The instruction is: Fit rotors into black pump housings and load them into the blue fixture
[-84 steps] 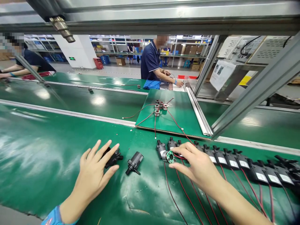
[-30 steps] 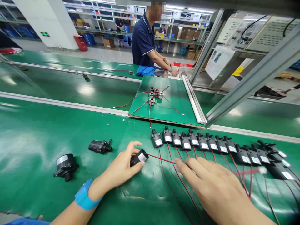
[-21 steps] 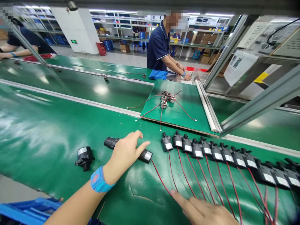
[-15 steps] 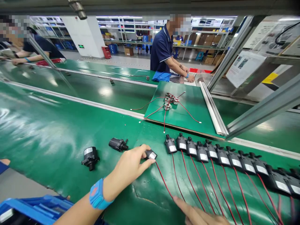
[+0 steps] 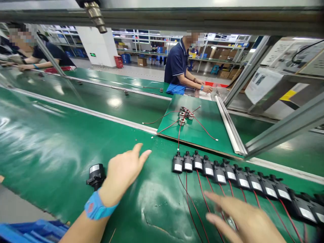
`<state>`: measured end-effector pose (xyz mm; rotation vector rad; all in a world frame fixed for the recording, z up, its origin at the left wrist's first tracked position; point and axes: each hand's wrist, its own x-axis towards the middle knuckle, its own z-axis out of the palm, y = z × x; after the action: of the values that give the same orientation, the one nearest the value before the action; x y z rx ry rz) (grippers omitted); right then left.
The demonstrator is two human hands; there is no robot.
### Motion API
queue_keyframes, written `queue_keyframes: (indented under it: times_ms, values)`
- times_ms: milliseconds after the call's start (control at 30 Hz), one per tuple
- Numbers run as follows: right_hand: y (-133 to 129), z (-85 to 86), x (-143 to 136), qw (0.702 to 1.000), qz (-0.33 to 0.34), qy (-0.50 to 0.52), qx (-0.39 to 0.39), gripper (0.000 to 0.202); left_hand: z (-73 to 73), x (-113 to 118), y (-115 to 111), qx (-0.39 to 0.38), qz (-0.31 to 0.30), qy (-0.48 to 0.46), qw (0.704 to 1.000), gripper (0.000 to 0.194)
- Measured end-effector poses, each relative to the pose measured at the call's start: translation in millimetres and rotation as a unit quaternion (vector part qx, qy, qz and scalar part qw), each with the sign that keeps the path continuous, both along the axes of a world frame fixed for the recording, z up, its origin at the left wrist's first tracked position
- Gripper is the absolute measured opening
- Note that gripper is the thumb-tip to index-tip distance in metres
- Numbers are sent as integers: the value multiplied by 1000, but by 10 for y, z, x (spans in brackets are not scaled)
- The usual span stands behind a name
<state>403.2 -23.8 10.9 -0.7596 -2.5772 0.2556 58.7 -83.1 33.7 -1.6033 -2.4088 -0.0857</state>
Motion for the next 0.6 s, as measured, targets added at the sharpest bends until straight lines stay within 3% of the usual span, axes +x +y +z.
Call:
queue_keyframes:
  times_ms: [67,133,300,433,500,600]
  values:
    - [314,151,-198,999,-36,11,-29,28,-39,-207,-62,-56,55,63,995,68]
    - [684,250,-467,996,-68,28,-51,28,-131,-322,-91,-84,41,81,992,67]
    - [1582,235,-1146,991,-123,36,-49,28,-351,-260,28,-29,-103,22,994,29]
    - [2079,151,-1477,981,-183,39,-48,29,-428,-167,165,1,-180,-94,979,7]
    - [2283,130,-1576,973,-219,49,-48,30,-458,-131,191,35,-204,-180,962,15]
    - [2577,113,-1684,960,-267,58,-65,35,-488,-53,184,92,-245,-293,920,43]
